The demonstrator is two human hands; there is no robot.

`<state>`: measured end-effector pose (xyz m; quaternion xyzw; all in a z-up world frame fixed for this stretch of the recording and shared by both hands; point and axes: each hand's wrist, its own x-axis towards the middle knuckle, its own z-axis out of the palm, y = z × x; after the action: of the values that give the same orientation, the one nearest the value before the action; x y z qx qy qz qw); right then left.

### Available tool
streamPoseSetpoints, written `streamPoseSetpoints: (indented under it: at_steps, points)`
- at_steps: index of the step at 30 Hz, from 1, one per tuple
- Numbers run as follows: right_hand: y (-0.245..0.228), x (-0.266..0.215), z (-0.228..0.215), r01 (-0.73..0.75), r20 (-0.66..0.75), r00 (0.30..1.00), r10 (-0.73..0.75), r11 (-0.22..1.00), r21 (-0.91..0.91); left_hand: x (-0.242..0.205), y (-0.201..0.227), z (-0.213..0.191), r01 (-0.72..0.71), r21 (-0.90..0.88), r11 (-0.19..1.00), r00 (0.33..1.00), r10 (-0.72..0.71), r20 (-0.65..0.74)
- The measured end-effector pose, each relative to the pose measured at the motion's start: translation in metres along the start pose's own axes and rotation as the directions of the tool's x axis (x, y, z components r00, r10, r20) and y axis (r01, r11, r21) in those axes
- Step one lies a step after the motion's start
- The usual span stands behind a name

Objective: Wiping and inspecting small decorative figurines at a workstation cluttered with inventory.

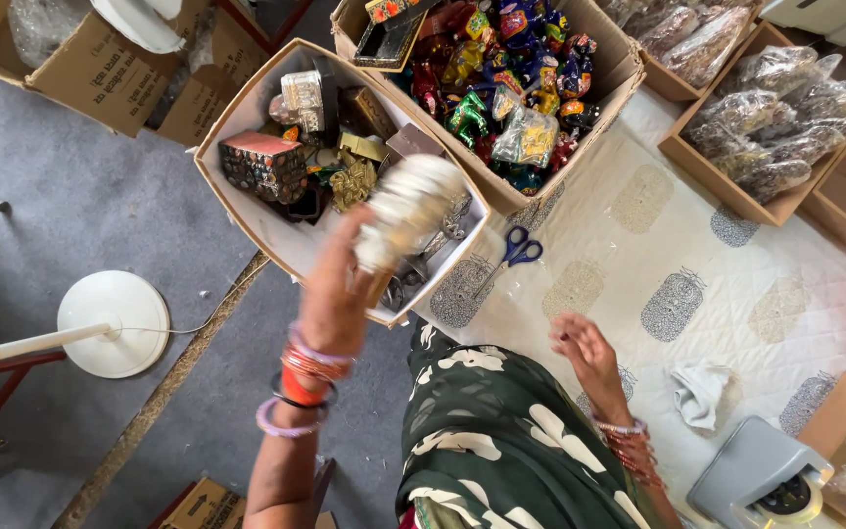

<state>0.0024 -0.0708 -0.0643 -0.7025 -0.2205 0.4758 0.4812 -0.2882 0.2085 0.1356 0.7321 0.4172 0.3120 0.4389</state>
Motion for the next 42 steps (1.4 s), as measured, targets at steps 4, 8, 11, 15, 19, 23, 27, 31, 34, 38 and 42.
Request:
streamPoseSetpoints:
  at_steps: [4,8,11,15,19,23,27,31,34,38,42]
  points:
    - [-0.087,-0.010,0.042,0.265,0.188,0.932,-0.311,0.935,0.235,-0.032,0.003,0.058,-0.069,-0.230,0.971,0.956,0.130,0.262]
    - [-0.058,-0.032,0.028,0.024,0.154,0.973,-0.172,0.741,0.672,-0.052,0.001,0.109,0.217,-0.386,0.897,0.867,0.005,0.498]
    - [-0.008,-0.043,0.002,-0.159,0.164,0.985,0.047,0.592,0.790,-0.045,-0.013,0.110,0.070,-0.179,0.981,0.893,0.018,0.449]
    - [0.006,-0.049,-0.004,-0.160,0.103,0.981,0.168,0.376,0.913,-0.014,-0.110,0.091,0.060,0.599,0.799,0.972,-0.183,0.148]
    - [0.013,-0.046,-0.019,-0.078,-0.010,0.976,0.218,0.390,0.917,0.004,-0.164,0.081,0.144,0.722,0.677,0.940,-0.322,0.115]
    - [0.002,-0.046,-0.023,-0.140,0.022,0.943,0.332,0.336,0.932,0.005,-0.182,0.067,0.210,0.729,0.651,0.893,-0.432,0.128]
    - [-0.023,-0.043,-0.012,-0.221,0.046,0.927,0.372,0.443,0.869,0.011,-0.115,0.011,0.543,0.126,0.830,0.840,-0.541,-0.052]
    - [-0.058,-0.013,0.012,-0.243,0.129,0.961,0.245,0.521,0.818,-0.016,-0.135,-0.032,0.322,-0.441,0.838,0.928,-0.372,-0.029]
    - [-0.085,0.023,0.044,-0.250,0.168,0.968,0.187,0.656,0.712,-0.040,-0.127,-0.047,0.235,-0.719,0.654,0.955,-0.294,0.045]
    - [-0.136,0.078,0.119,0.218,0.197,0.946,-0.257,0.955,0.201,-0.068,-0.112,-0.068,0.156,-0.911,0.381,0.967,-0.248,0.062]
    - [-0.191,0.125,0.215,0.688,0.343,0.702,-0.624,0.469,-0.554,-0.111,-0.112,-0.094,-0.046,-0.973,0.228,0.967,-0.234,-0.101]
